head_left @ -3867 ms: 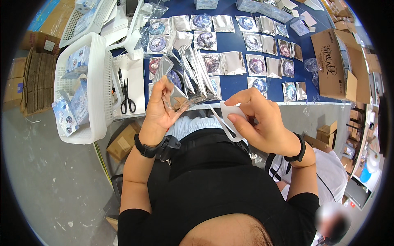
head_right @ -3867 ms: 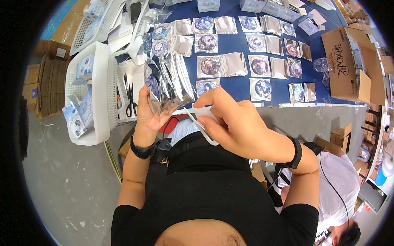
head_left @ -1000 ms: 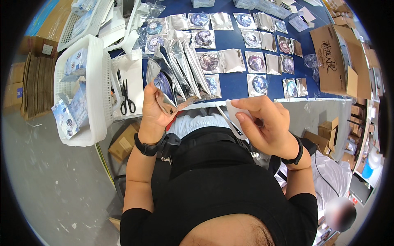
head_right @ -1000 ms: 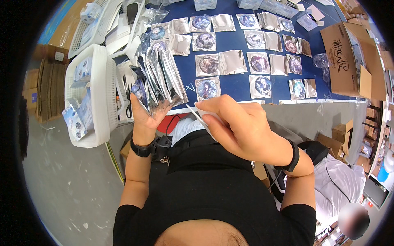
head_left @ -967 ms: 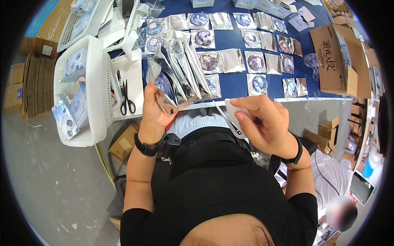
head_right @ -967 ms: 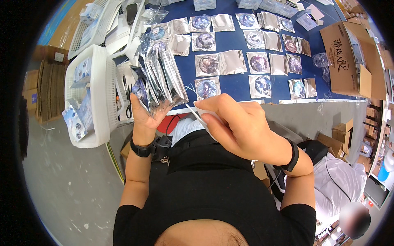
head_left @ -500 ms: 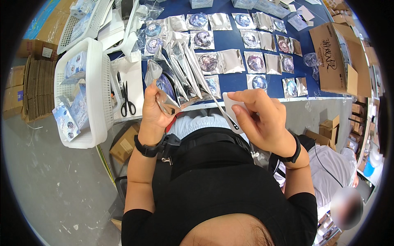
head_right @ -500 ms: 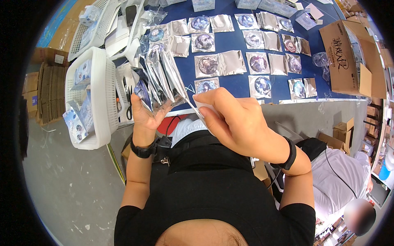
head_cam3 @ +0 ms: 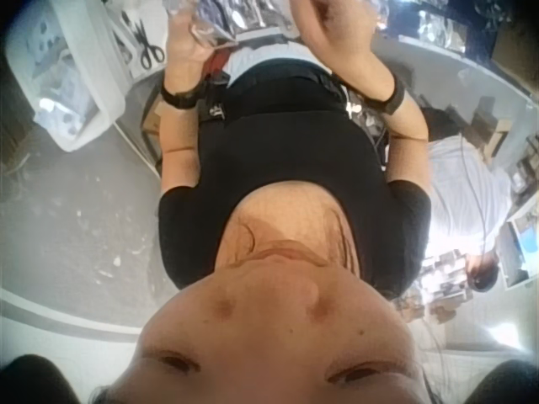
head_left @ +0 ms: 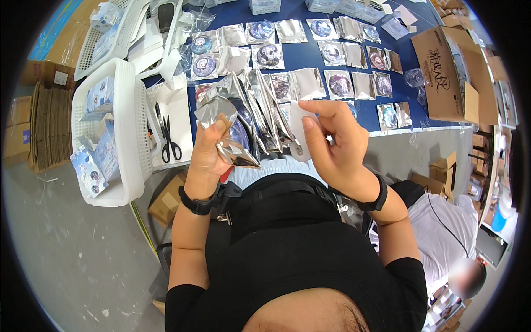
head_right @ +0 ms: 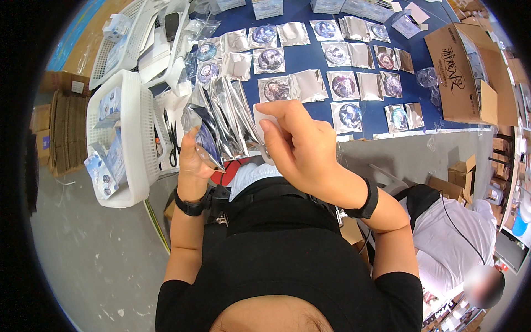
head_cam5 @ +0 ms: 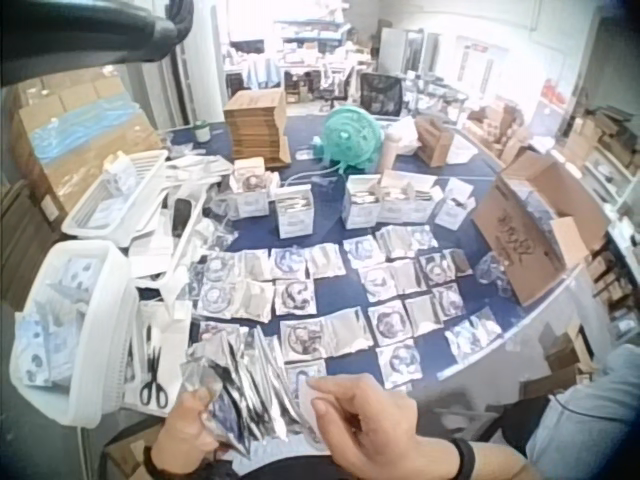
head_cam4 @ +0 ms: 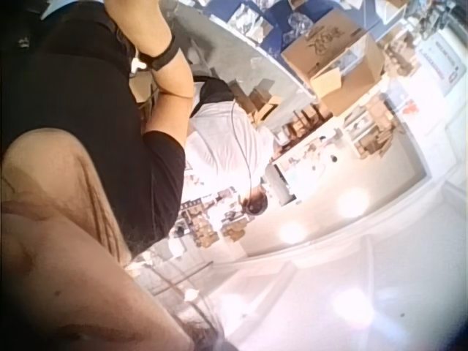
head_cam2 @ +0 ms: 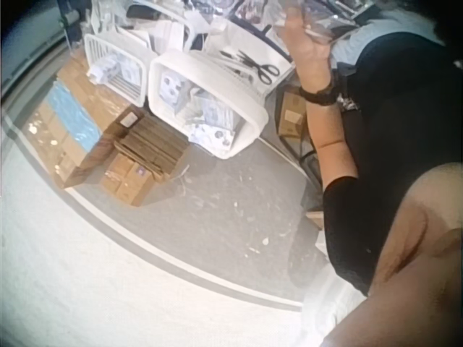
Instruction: The person opens silver foil packets to reveal round character badges. They then place the badges into small white cardboard boxes arranged on a blue table. The person handles the badges and packets one at a time, organizing them into the boxes.
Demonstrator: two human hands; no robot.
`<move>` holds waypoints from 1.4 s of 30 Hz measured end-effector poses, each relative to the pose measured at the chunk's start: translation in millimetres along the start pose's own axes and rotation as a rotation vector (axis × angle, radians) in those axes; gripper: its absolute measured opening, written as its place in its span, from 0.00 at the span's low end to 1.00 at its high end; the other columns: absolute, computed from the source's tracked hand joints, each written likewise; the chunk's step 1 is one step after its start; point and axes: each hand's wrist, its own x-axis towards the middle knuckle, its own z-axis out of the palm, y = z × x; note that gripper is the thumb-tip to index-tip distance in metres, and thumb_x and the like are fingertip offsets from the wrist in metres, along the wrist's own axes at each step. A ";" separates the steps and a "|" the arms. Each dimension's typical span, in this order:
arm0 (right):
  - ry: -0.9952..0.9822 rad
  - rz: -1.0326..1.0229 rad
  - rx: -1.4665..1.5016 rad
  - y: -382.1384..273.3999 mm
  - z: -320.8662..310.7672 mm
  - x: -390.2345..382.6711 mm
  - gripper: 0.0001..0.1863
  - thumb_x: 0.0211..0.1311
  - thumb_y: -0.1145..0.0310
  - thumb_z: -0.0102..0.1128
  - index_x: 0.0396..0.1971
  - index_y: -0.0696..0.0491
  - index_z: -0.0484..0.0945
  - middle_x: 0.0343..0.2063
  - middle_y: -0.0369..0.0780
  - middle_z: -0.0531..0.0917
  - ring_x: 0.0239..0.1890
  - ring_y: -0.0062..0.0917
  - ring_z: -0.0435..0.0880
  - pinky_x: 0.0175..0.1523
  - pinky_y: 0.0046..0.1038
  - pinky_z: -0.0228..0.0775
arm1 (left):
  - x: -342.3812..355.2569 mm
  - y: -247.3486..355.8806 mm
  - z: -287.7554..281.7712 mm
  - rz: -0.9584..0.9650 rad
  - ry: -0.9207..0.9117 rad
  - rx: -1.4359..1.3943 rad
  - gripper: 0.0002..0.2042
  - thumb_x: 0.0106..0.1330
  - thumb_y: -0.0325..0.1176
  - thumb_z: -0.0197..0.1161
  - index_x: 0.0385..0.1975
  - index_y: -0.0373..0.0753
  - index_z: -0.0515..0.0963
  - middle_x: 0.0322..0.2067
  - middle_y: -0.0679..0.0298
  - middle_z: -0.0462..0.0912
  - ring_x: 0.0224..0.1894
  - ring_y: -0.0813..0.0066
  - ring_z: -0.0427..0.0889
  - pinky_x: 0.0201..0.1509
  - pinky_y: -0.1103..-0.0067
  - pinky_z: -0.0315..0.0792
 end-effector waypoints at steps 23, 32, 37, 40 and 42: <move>-0.124 0.292 0.136 18.7 -21.2 -1.8 0.28 0.47 0.71 0.63 0.50 0.54 0.63 0.16 0.40 0.74 0.16 0.20 0.73 0.23 0.22 0.61 | 12.2 -25.1 17.5 -0.122 0.103 0.079 0.23 0.57 0.46 0.53 0.46 0.34 0.70 0.39 0.56 0.79 0.36 0.59 0.80 0.33 0.65 0.77; -0.093 0.106 -0.032 24.7 -21.9 4.5 0.24 0.48 0.76 0.57 0.48 0.59 0.62 0.19 0.47 0.77 0.23 0.42 0.78 0.26 0.34 0.68 | 24.3 -43.7 5.3 -0.126 -0.157 -0.098 0.28 0.55 0.48 0.59 0.51 0.35 0.66 0.44 0.55 0.76 0.44 0.59 0.78 0.48 0.63 0.74; -0.136 0.022 -0.128 24.3 -31.4 15.6 0.25 0.48 0.76 0.58 0.48 0.60 0.63 0.13 0.42 0.73 0.18 0.37 0.76 0.21 0.32 0.65 | 32.2 -38.2 14.8 -0.236 -0.184 -0.250 0.27 0.56 0.43 0.60 0.49 0.28 0.66 0.42 0.49 0.76 0.43 0.57 0.78 0.49 0.62 0.72; -0.111 -0.087 -0.117 28.2 -31.9 19.0 0.25 0.47 0.78 0.59 0.48 0.60 0.64 0.13 0.41 0.72 0.17 0.35 0.75 0.20 0.30 0.63 | 27.5 -39.2 25.4 -0.230 -0.070 -0.315 0.28 0.55 0.44 0.59 0.49 0.27 0.66 0.44 0.48 0.75 0.46 0.56 0.76 0.53 0.64 0.70; -0.157 -0.077 -0.109 28.9 -35.0 20.9 0.24 0.47 0.79 0.59 0.47 0.61 0.65 0.17 0.42 0.73 0.16 0.34 0.74 0.19 0.29 0.63 | 20.9 -37.9 33.9 -0.128 -0.129 -0.004 0.29 0.55 0.44 0.60 0.50 0.27 0.65 0.45 0.48 0.74 0.47 0.56 0.75 0.53 0.64 0.70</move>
